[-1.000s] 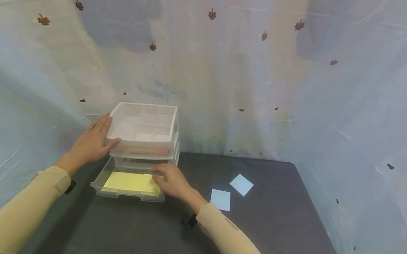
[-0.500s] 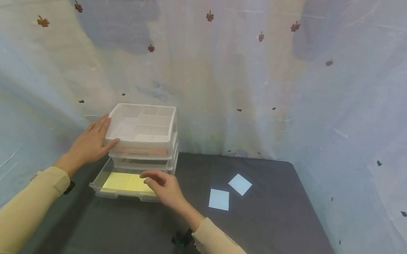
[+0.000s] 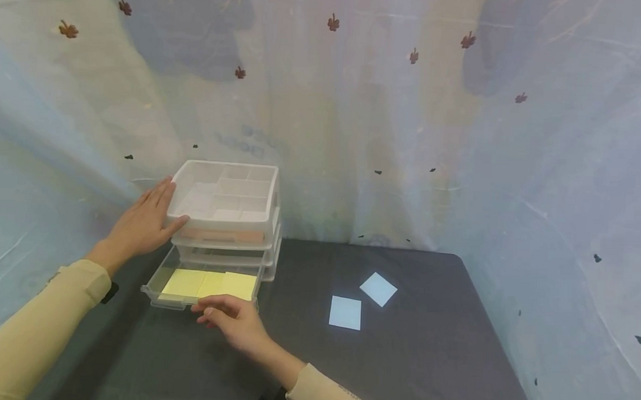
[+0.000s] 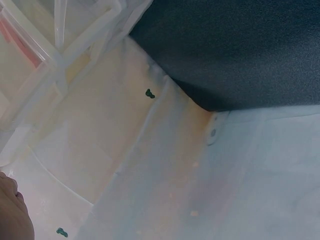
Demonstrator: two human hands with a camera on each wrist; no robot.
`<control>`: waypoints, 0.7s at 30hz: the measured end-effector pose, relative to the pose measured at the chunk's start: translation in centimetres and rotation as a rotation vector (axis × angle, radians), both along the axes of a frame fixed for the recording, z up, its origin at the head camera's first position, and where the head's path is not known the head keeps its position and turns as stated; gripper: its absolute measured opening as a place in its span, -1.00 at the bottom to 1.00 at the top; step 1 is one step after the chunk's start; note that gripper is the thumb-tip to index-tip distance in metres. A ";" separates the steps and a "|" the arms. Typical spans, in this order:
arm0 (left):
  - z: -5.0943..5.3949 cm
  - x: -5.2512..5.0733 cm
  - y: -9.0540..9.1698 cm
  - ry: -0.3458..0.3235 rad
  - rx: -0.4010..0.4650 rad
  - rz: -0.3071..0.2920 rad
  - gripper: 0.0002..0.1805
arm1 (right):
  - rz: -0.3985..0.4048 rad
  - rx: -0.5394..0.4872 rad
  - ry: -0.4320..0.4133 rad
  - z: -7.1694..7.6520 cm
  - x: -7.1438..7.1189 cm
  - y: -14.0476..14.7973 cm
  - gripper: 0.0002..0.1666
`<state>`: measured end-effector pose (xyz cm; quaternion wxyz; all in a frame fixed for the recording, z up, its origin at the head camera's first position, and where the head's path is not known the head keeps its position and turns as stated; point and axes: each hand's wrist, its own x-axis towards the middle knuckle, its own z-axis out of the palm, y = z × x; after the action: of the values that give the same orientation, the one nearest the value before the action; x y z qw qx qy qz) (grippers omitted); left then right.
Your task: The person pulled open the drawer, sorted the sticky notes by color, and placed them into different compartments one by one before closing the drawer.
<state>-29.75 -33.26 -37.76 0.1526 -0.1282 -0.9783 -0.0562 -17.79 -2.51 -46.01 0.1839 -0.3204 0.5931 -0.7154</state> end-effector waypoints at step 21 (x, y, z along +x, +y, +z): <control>0.3 0.1 0.0 -0.034 -0.015 0.014 0.08 | -0.127 -0.159 -0.563 -4.8 2.6 -4.9 -0.59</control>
<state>-29.68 -33.27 -37.41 0.1353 -0.1214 -0.9821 -0.0499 -15.18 -7.36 -50.77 0.2704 -0.0853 0.4798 -0.8303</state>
